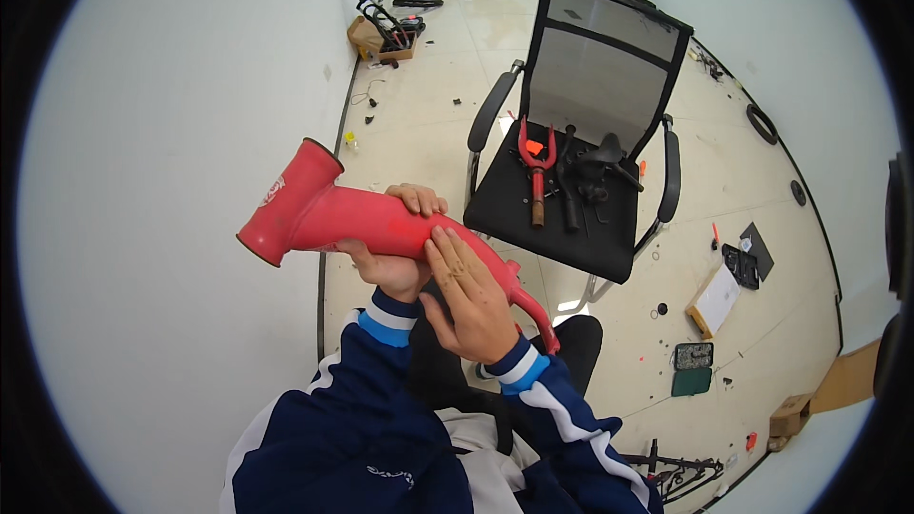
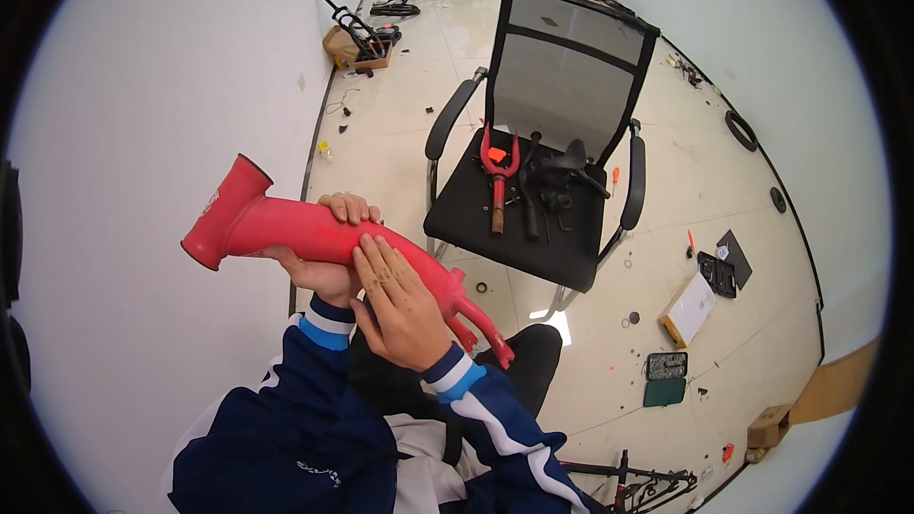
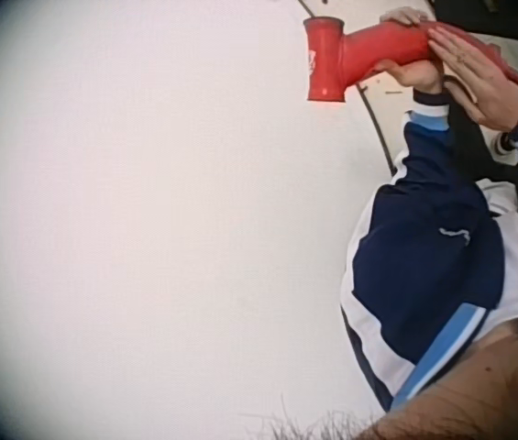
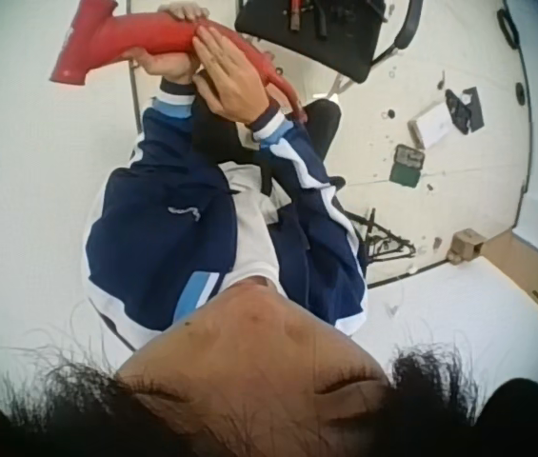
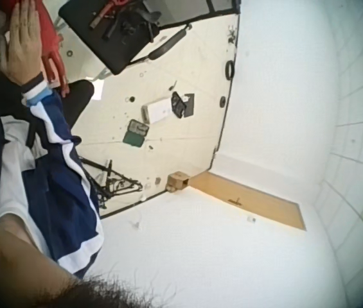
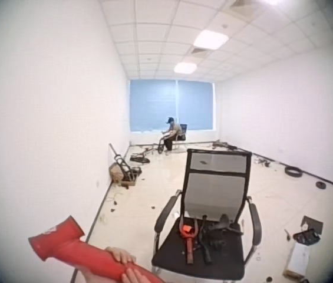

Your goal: The person assembles a scooter by attaching a red fork to a stem, inserting a red plastic cover, and securing a black handlebar with bolts and washers. The person uses an Allen key to tighten the components while seated on the floor.

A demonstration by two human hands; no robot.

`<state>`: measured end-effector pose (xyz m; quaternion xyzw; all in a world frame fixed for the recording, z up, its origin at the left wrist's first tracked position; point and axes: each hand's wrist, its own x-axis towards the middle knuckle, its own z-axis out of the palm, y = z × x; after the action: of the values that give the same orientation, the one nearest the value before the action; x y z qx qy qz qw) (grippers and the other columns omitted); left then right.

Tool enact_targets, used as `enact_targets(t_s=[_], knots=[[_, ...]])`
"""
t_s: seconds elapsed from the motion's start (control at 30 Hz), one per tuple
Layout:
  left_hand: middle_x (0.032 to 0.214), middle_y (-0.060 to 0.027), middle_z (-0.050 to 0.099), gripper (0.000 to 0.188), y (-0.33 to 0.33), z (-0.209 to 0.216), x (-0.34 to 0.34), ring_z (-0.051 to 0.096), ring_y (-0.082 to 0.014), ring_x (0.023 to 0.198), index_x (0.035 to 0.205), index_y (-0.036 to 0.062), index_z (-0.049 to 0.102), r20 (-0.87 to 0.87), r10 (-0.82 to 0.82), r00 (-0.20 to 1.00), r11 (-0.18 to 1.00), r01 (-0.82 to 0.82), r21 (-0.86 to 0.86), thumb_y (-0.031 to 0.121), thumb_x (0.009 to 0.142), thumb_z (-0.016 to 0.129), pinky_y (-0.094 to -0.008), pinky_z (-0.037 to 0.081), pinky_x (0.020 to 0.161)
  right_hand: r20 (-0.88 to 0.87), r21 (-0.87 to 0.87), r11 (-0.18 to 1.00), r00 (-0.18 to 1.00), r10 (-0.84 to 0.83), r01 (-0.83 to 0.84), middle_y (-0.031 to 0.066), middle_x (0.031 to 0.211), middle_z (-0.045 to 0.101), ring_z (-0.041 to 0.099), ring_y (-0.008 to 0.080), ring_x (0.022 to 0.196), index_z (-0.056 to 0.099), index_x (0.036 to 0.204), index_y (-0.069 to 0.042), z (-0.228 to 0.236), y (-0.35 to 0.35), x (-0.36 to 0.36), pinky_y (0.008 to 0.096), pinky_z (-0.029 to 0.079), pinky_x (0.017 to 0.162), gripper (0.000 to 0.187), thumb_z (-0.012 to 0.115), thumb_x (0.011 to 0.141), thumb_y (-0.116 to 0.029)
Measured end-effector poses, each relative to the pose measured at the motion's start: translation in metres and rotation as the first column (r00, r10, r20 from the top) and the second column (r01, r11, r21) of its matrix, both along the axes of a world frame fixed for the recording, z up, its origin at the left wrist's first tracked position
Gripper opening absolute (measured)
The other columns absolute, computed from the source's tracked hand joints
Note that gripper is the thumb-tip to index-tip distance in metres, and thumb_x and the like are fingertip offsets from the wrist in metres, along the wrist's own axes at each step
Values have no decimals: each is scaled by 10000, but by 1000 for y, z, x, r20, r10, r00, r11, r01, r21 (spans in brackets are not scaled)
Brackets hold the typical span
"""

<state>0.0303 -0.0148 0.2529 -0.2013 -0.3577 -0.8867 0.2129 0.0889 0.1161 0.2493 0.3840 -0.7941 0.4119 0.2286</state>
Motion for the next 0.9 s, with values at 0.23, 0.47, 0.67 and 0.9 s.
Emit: enact_targets(t_s=[0.23,0.47,0.67,0.9], knots=[[757,-87,498,925,-15,6,7,467,-227,777,790,47,486,57,83,995,993,-87,79,951,709,304,-394,411,800,-25,135,989,998,-52,55,193,1457,454,435,347,1356,476,1392,10,-31,10,4,452,340,1125,602,653,829,-110],[759,-89,497,920,-27,0,1,460,-229,770,801,39,485,30,112,993,981,-115,154,939,721,306,-398,406,802,-53,216,969,992,-112,121,147,1448,481,450,344,1340,509,1375,-26,-48,22,3,463,348,1118,591,658,808,-104],[786,-98,496,921,-7,-9,-1,467,-228,783,823,25,493,-59,158,986,987,-160,-25,927,714,338,-387,402,804,-24,160,976,989,-143,145,185,1343,560,532,355,1246,595,1270,-20,-39,40,-7,458,407,1057,485,674,794,-74],[881,-104,500,861,25,-31,-5,486,-229,859,902,12,511,-184,130,974,885,-198,-421,849,701,539,-349,412,821,-20,-255,939,970,-242,230,138,999,718,695,311,939,695,1034,7,35,56,6,342,555,812,359,739,689,96]])
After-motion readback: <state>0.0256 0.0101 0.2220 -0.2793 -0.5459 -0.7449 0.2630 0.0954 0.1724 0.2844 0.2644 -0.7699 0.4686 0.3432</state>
